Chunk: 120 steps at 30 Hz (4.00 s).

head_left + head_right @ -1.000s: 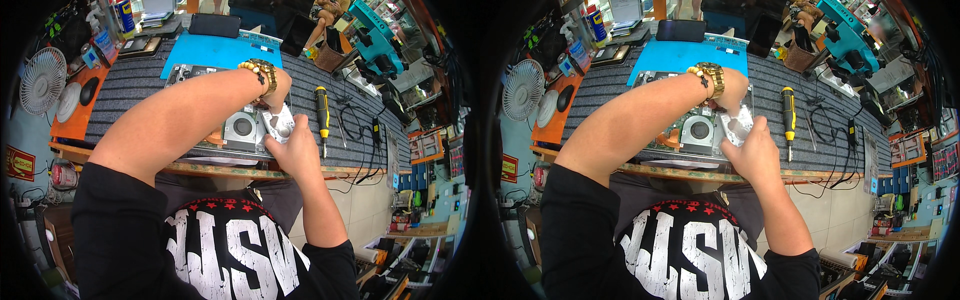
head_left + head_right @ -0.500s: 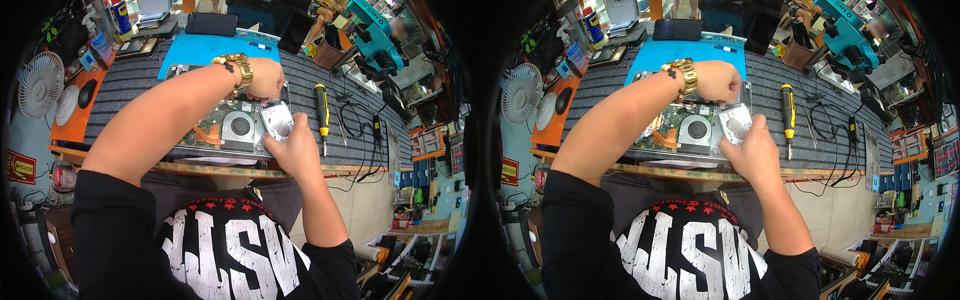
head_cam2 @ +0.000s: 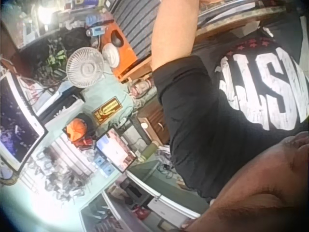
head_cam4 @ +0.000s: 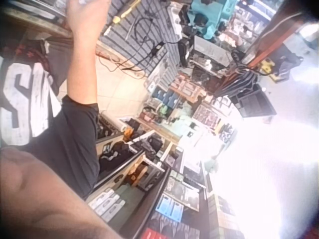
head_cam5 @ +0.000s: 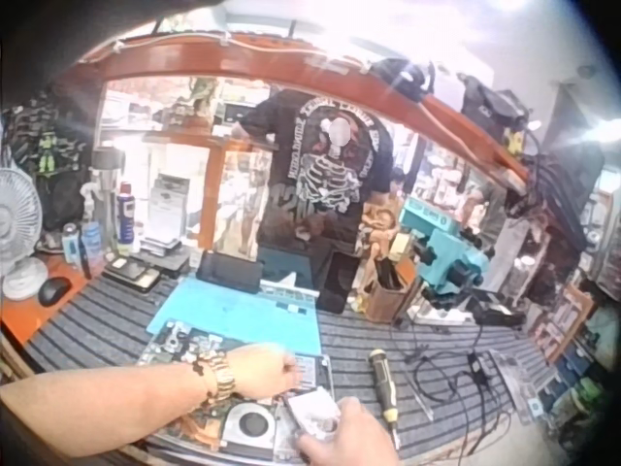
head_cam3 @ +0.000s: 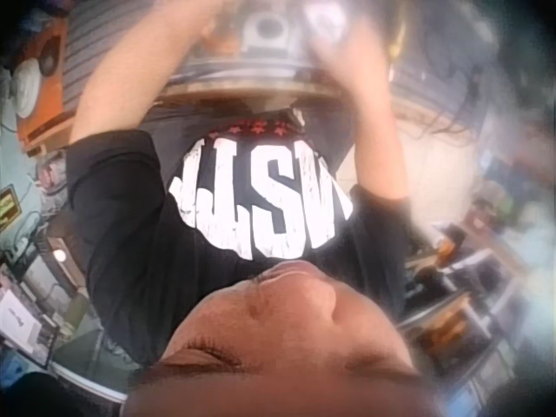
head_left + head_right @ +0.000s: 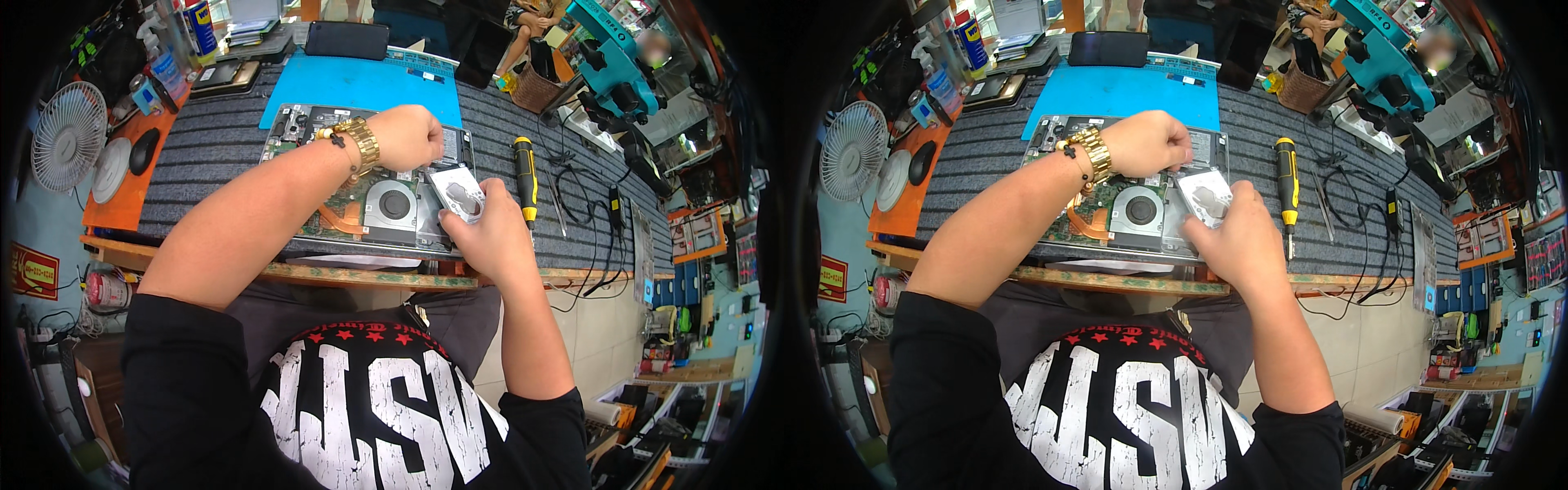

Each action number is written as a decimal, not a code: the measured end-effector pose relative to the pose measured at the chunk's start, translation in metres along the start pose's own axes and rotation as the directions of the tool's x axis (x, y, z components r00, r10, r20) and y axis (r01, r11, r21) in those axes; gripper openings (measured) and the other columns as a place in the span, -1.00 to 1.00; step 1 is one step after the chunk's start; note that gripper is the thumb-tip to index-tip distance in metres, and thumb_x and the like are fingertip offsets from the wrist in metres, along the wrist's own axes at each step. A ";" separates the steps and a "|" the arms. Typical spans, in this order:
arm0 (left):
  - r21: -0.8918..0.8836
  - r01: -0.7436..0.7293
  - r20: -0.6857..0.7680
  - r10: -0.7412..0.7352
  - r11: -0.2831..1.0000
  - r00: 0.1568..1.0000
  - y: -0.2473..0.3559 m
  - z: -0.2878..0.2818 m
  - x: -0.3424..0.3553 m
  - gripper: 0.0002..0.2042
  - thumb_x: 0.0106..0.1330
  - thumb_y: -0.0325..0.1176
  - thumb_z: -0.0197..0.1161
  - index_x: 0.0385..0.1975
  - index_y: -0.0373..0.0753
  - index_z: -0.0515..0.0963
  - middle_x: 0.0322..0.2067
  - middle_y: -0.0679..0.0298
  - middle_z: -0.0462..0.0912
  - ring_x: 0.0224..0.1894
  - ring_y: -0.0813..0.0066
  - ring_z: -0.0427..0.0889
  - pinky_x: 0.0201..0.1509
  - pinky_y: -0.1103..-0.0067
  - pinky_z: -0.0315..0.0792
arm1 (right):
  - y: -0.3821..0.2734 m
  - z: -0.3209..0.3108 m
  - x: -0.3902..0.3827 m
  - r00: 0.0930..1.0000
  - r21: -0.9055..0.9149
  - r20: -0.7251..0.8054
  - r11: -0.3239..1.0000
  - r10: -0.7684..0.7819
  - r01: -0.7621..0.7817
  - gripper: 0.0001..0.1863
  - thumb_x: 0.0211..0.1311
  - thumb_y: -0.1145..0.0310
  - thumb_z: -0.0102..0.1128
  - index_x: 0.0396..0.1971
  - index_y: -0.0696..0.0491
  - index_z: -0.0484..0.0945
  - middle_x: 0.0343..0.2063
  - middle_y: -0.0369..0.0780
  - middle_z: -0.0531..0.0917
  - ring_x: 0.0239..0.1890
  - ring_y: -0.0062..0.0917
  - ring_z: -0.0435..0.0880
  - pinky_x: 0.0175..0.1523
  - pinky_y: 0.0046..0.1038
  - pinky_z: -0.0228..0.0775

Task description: The person removes internal hardware and uses a metal spudger to pry open the bezel around the screen of a laptop.

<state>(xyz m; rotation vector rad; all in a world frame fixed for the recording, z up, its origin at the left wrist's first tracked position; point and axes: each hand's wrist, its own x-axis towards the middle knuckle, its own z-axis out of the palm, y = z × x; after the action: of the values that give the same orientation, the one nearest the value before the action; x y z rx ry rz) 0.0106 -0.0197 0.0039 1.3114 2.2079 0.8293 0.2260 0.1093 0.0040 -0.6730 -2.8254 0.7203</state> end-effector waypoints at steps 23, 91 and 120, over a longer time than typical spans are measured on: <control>0.644 -0.553 -0.040 0.746 0.528 0.665 -0.030 0.026 -0.013 -0.81 0.17 -0.34 0.50 -0.26 -0.19 0.70 -0.22 0.25 0.71 -0.17 0.15 0.81 -0.10 0.27 0.76 | -0.017 -0.007 -0.001 0.999 -0.114 0.010 0.993 -0.041 0.042 -0.33 0.28 0.00 0.49 0.03 0.39 0.67 0.01 0.24 0.76 0.07 0.21 0.81 0.21 0.08 0.68; 0.069 0.074 -0.878 0.025 0.995 0.478 -0.092 0.001 -0.273 -0.86 0.52 -0.56 0.36 -0.03 -0.42 0.76 -0.08 0.08 0.80 -0.06 0.27 0.77 0.09 0.42 0.62 | 0.099 -0.054 0.225 0.976 -0.167 -0.036 0.965 -0.213 0.204 -0.17 0.13 0.13 0.55 0.40 0.25 0.67 0.19 0.17 0.81 0.27 -0.02 0.82 0.42 -0.19 0.62; 0.172 0.623 -0.977 0.050 0.763 0.208 -0.199 -0.076 -0.350 -0.74 0.63 -0.23 0.32 0.05 -0.28 0.78 0.04 0.00 0.79 0.17 -0.12 0.70 0.34 0.11 0.53 | 0.082 -0.063 0.128 0.856 -0.172 -0.179 0.872 -0.486 0.459 -0.19 0.33 0.52 0.40 0.61 0.08 0.45 0.52 0.01 0.52 0.59 0.00 0.48 0.71 -0.16 0.28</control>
<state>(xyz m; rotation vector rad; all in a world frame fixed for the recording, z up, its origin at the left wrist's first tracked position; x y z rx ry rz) -0.0028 -0.4247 -0.0547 0.2935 3.8082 0.9961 0.1596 0.2589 0.0235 -0.0417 -2.6749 0.3595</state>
